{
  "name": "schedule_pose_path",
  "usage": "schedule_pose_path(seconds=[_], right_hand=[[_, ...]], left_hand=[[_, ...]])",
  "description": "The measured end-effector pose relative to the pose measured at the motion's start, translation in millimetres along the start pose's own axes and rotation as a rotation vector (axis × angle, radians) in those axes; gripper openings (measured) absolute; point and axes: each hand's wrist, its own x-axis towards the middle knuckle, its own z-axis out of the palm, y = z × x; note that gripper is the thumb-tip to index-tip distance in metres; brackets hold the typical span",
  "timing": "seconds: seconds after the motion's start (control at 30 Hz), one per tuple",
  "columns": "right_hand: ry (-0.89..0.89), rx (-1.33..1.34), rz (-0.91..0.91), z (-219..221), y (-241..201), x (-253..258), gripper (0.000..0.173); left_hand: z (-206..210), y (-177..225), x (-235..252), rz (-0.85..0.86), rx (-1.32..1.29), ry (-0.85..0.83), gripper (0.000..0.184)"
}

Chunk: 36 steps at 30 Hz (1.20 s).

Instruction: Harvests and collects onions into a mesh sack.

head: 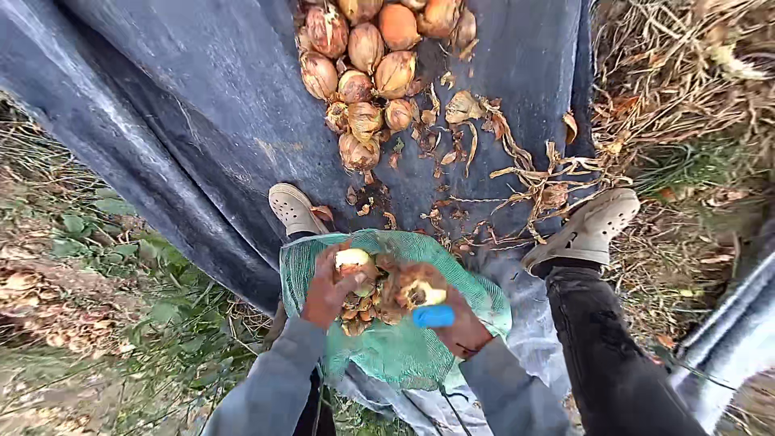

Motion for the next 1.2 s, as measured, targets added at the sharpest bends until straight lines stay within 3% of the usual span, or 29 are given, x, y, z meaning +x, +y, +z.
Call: schedule_pose_path(seconds=[0.07, 0.13, 0.17, 0.23, 0.33, 0.47, 0.57, 0.67, 0.77, 0.87, 0.97, 1.07, 1.2], right_hand=[[-0.222, -0.432, 0.191, 12.8, 2.9, -3.0, 0.069], [-0.302, -0.975, 0.428, 10.8, 11.0, -6.7, 0.068], [-0.298, -1.173, 0.565, 6.9, 16.1, -10.9, 0.073], [-0.284, -1.318, 0.696, -5.2, 9.2, -25.3, 0.072], [-0.191, -1.052, 0.554, -11.3, -34.7, -44.9, 0.050], [0.157, -0.654, 0.313, 23.2, -118.4, -17.3, 0.045], [0.357, -0.696, 0.068, 37.2, -155.2, 61.5, 0.051], [0.469, -0.826, -0.115, 44.7, -182.8, 163.8, 0.075], [0.538, -1.108, -0.147, 59.6, -196.4, 231.9, 0.093], [0.611, -1.213, -0.121, 77.0, -199.2, 274.3, 0.097], [0.707, -1.199, -0.098, 78.0, -188.0, 291.9, 0.098], [0.691, -1.195, -0.144, 68.4, -182.8, 292.8, 0.099], [0.545, -1.117, -0.203, 57.7, -177.5, 267.0, 0.076]], left_hand=[[-6.4, -12.2, -24.5, -0.218, 0.015, -0.227, 0.076], [-14.0, -16.8, -36.5, -0.376, 0.322, -0.448, 0.064], [-16.7, -13.2, -38.6, -0.412, 0.493, -0.551, 0.062], [-15.4, -5.1, -38.0, -0.303, 0.539, -0.597, 0.054], [-20.5, 31.8, -18.0, -0.071, 0.226, -0.451, 0.047], [-35.9, 79.8, 42.1, 0.009, -0.066, -0.098, 0.041], [-36.7, 95.3, 100.9, 0.025, -0.143, 0.092, 0.047], [-28.3, 120.5, 150.6, 0.015, -0.114, 0.181, 0.064], [-1.3, 134.3, 185.3, -0.007, -0.062, 0.247, 0.087], [22.8, 143.8, 220.8, -0.086, 0.022, 0.307, 0.108], [31.3, 140.0, 237.7, -0.174, 0.114, 0.325, 0.115], [22.8, 121.9, 245.8, -0.080, 0.018, 0.276, 0.106], [1.4, 114.7, 217.7, 0.017, -0.352, -0.040, 0.084]])
